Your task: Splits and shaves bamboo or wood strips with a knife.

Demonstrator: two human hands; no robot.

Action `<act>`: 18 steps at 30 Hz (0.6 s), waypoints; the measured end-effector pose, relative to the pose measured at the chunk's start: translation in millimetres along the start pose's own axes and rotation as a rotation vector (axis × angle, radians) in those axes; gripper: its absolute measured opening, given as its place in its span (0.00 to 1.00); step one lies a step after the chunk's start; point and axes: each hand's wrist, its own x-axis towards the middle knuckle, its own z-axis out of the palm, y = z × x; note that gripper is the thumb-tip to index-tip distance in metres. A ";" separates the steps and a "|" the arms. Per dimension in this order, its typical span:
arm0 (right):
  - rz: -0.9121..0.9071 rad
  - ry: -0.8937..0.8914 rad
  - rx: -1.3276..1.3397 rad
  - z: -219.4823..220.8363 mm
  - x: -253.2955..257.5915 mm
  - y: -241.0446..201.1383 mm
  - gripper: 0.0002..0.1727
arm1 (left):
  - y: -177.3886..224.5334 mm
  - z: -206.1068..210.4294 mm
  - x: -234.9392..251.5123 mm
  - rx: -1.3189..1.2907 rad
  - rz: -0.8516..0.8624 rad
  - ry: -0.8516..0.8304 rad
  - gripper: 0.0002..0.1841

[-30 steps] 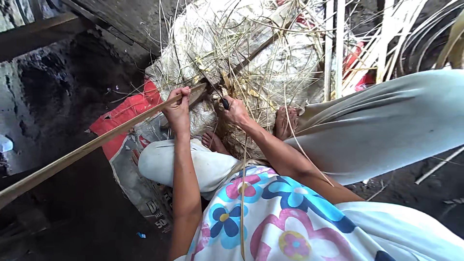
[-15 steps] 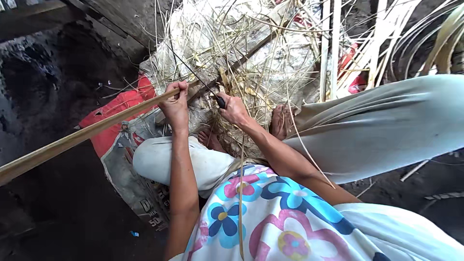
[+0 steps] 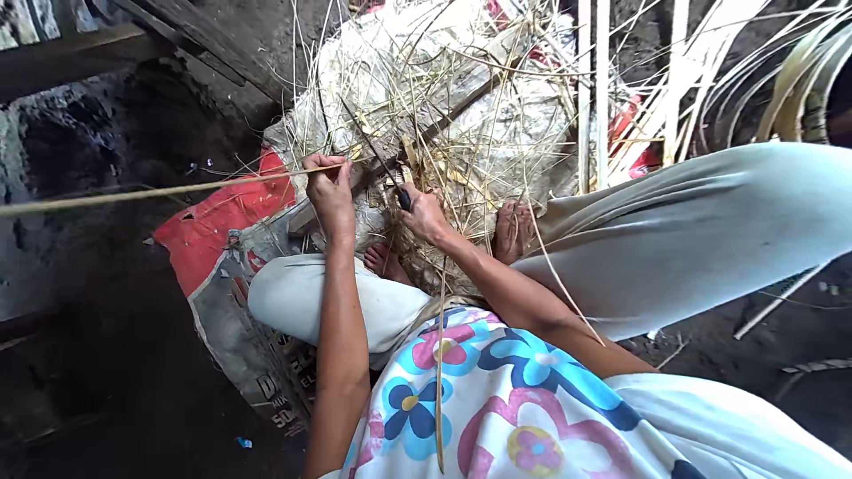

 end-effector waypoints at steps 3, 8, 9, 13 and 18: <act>-0.170 0.066 -0.035 5.0 -3.7 -11.4 0.33 | 2.1 13.1 0.2 0.070 0.012 0.132 0.17; 0.005 -0.009 -0.027 4.5 12.9 10.0 0.30 | -2.8 14.9 1.9 0.071 -0.010 0.222 0.20; 0.020 -0.017 -0.042 2.2 12.6 7.0 0.30 | -4.2 14.5 2.7 0.061 -0.009 0.225 0.20; -0.043 0.005 -0.110 -3.5 4.6 -10.6 0.31 | -3.0 14.1 3.2 0.070 -0.003 0.211 0.19; 0.062 -0.026 -0.086 -4.8 17.6 8.9 0.27 | -2.4 12.4 2.7 0.069 -0.021 0.217 0.20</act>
